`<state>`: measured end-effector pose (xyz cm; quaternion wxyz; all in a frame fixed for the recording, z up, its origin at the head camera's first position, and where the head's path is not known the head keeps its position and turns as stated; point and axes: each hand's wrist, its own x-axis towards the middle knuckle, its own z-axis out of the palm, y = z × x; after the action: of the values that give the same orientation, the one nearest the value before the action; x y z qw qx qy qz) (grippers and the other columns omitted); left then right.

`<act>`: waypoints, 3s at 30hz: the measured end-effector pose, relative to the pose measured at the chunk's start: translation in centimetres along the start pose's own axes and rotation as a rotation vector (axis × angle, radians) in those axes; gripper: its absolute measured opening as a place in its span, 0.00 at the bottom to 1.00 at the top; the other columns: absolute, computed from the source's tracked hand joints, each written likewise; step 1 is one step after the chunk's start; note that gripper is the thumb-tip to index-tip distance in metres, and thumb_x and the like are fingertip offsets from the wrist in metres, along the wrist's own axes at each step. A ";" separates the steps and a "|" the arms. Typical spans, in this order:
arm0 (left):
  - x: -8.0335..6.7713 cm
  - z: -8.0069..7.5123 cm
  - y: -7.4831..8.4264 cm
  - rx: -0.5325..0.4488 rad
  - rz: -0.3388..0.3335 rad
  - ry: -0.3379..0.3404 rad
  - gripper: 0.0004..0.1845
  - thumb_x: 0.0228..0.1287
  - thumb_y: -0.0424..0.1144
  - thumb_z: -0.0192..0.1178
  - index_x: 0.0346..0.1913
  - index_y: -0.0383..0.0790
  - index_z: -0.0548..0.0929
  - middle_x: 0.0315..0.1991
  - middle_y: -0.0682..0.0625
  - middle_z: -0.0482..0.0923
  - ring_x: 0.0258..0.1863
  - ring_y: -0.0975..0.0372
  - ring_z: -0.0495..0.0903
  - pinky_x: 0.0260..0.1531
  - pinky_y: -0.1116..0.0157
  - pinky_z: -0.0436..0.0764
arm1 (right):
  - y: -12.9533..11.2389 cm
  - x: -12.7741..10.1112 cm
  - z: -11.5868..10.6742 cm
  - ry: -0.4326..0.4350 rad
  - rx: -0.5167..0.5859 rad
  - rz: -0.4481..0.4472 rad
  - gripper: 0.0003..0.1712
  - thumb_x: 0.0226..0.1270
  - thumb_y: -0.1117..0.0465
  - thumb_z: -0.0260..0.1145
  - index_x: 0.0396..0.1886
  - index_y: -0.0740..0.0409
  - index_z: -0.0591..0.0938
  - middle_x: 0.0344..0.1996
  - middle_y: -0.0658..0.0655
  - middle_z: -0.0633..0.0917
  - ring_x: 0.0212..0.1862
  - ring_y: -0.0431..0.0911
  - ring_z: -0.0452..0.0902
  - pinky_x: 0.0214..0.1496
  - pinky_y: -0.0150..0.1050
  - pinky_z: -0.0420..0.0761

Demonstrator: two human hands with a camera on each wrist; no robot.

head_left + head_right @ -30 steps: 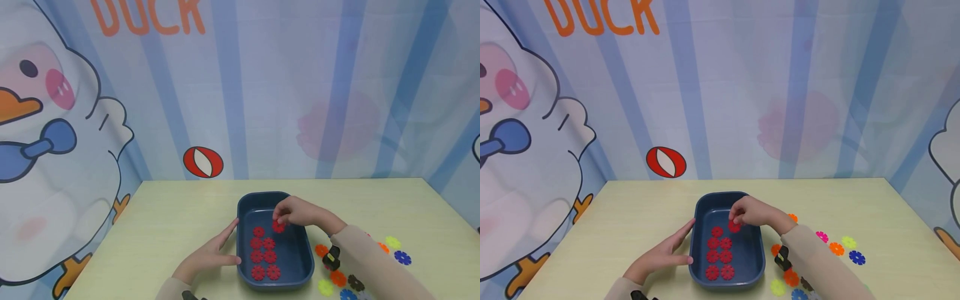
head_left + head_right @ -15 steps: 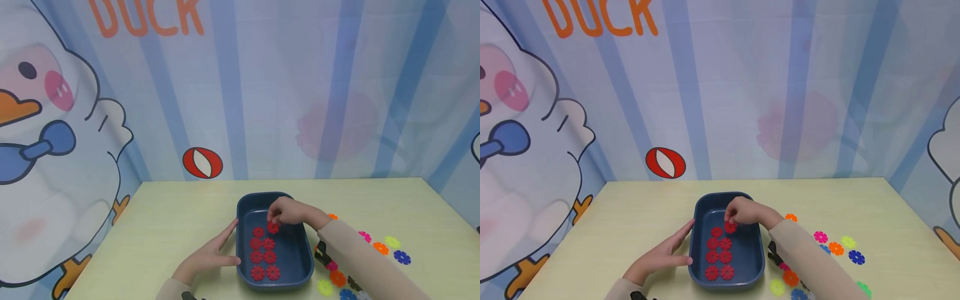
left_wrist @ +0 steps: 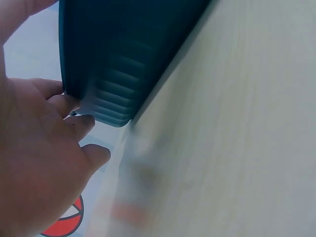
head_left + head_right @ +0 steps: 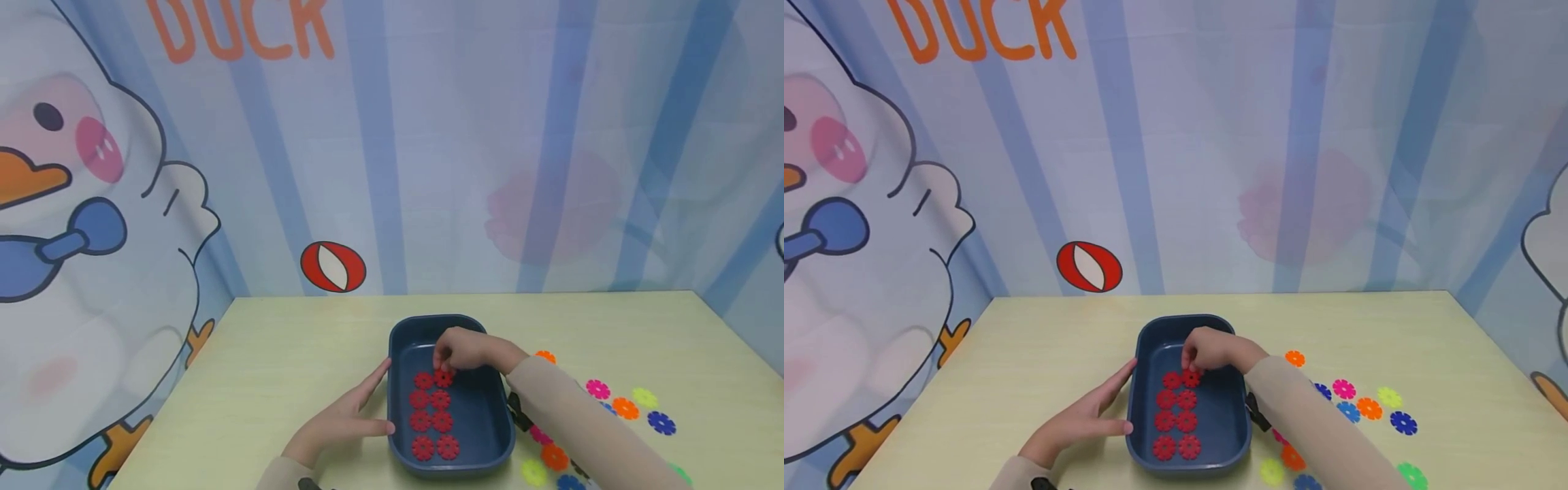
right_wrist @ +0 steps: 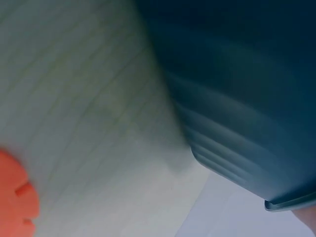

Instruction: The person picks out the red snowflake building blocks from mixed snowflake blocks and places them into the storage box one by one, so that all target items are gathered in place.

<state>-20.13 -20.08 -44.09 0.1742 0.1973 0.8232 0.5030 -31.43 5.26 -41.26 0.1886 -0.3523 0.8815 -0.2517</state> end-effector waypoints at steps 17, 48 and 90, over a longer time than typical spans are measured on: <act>0.0 0.2 0.0 0.005 -0.005 0.010 0.51 0.58 0.50 0.66 0.78 0.52 0.45 0.78 0.50 0.42 0.76 0.49 0.43 0.70 0.40 0.50 | -0.1 0.0 0.4 0.022 -0.070 0.027 0.09 0.58 0.75 0.63 0.27 0.58 0.83 0.23 0.48 0.81 0.24 0.39 0.73 0.28 0.31 0.75; -0.2 0.2 0.3 0.012 0.017 0.005 0.52 0.58 0.48 0.67 0.78 0.52 0.44 0.78 0.50 0.42 0.76 0.49 0.42 0.71 0.41 0.50 | 2.6 -16.1 -3.0 0.103 0.187 -0.226 0.08 0.64 0.58 0.67 0.41 0.54 0.82 0.34 0.45 0.82 0.33 0.36 0.77 0.36 0.33 0.83; 0.1 0.0 -0.1 0.002 0.043 -0.010 0.52 0.58 0.48 0.66 0.78 0.51 0.43 0.78 0.50 0.39 0.76 0.50 0.40 0.72 0.43 0.48 | 11.2 -24.0 0.9 0.031 0.164 0.191 0.16 0.54 0.59 0.73 0.42 0.55 0.81 0.36 0.52 0.78 0.34 0.36 0.69 0.35 0.28 0.76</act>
<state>-20.26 -20.06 -44.15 0.1671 0.2177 0.8183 0.5050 -20.53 29.16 -44.67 0.2261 -0.2460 0.8904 -0.3091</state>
